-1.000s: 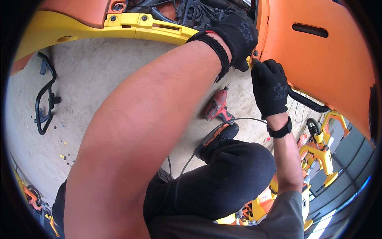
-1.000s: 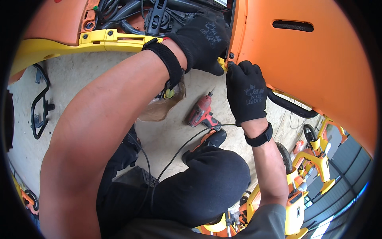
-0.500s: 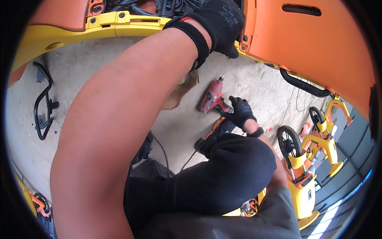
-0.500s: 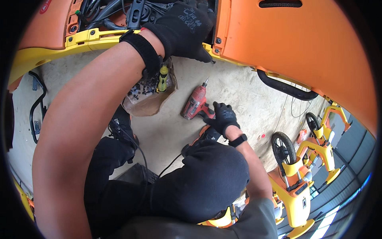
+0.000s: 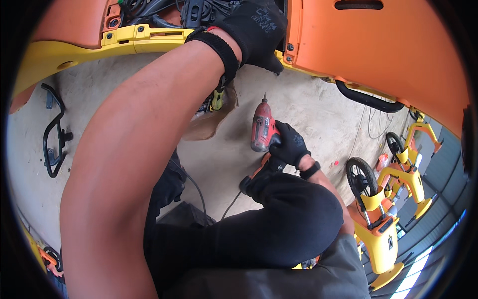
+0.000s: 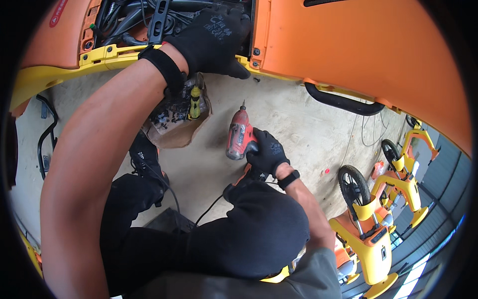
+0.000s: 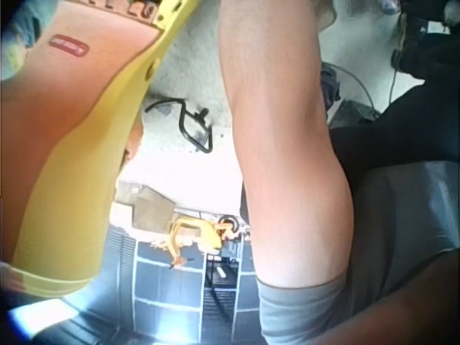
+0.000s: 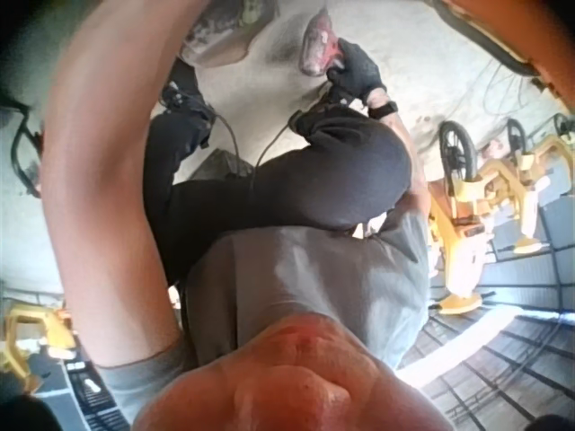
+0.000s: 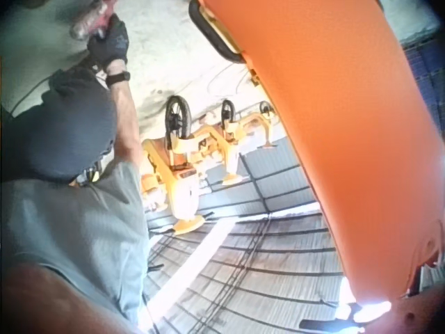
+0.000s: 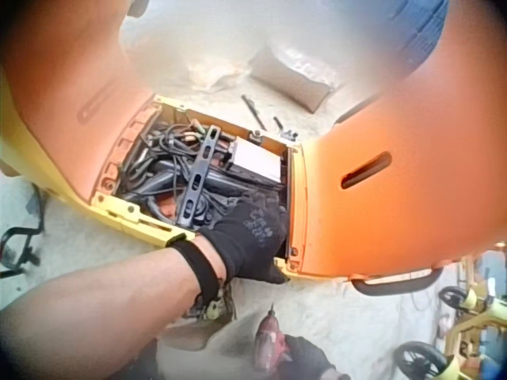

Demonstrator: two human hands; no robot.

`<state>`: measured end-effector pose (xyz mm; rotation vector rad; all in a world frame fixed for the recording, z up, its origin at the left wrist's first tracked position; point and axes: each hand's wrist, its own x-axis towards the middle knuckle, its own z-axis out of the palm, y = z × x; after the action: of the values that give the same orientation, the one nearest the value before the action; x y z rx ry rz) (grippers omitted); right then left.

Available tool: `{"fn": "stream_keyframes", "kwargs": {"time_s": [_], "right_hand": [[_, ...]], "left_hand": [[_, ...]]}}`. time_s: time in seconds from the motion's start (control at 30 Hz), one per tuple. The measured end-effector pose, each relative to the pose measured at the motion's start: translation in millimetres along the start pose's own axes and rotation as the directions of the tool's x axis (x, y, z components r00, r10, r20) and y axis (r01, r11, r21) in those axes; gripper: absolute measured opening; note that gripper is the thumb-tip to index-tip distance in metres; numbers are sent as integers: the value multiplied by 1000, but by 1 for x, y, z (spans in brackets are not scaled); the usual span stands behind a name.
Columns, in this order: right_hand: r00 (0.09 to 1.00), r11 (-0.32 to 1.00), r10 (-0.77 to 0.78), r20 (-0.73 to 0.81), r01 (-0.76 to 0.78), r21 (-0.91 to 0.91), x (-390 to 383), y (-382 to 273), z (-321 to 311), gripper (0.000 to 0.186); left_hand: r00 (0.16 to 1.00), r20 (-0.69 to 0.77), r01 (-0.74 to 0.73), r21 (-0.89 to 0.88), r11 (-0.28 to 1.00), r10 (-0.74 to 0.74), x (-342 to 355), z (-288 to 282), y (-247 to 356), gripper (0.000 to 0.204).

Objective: The person unscrews and removes panels from a yellow and orange motorcycle using a power drill and by hand, then places the screws into a cardboard box.

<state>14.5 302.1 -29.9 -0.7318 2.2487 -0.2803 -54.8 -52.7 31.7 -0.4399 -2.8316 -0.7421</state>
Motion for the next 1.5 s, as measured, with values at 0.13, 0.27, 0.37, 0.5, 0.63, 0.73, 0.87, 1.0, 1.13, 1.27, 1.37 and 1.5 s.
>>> {"fn": "stream_keyframes", "kwargs": {"time_s": [0.13, 0.27, 0.37, 0.5, 0.63, 0.73, 0.87, 1.0, 1.13, 1.27, 1.37, 1.5], "right_hand": [[973, 957, -95, 211, 31, 290, -21, -79, -97, 72], [906, 903, -383, 181, 409, -133, -47, -106, -177, 56], [982, 726, 152, 110, -187, 662, -54, -146, -199, 43], [959, 723, 284, 25, -231, 651, -29, -160, -206, 46], [964, 738, 264, -34, -179, 651, -22, -148, -202, 36], [951, 758, 306, 40, -269, 594, -21, -159, -212, 37], [968, 756, 253, -4, -195, 625, -16, -150, -207, 37], [967, 749, 255, 26, -214, 627, -14, -146, -206, 37], [962, 847, 274, 15, -249, 469, -15, -120, -207, 44], [981, 875, 173, -88, -112, 470, -16, -130, -208, 46], [960, 849, 273, 59, -269, 455, -14, -132, -214, 43], [939, 769, 319, 125, -334, 545, -7, -153, -213, 39]], "left_hand": [[994, -95, 81, 210, 974, -63, -23, 13, -1, 62], [990, -121, 96, 224, 970, -70, -14, 19, -1, 68], [993, -31, 115, 176, 978, -111, -12, 13, 2, 68], [967, 187, 153, 116, 981, -173, -12, 9, 2, 58], [990, 31, 134, 61, 989, -136, -14, 7, 6, 52], [997, 13, 76, 95, 993, -77, -14, 9, 2, 55], [994, -49, 102, 156, 983, -95, -15, 14, 2, 57], [993, -36, 117, 186, 976, -112, -14, 16, 2, 61], [991, 77, 97, 164, 982, -111, -12, -20, 9, 53], [988, 120, 78, 159, 984, -97, -8, -17, 6, 52], [993, 90, 61, 131, 990, -73, -10, -19, 5, 51], [988, 123, 82, 135, 987, -99, -10, -18, 5, 51]]}}
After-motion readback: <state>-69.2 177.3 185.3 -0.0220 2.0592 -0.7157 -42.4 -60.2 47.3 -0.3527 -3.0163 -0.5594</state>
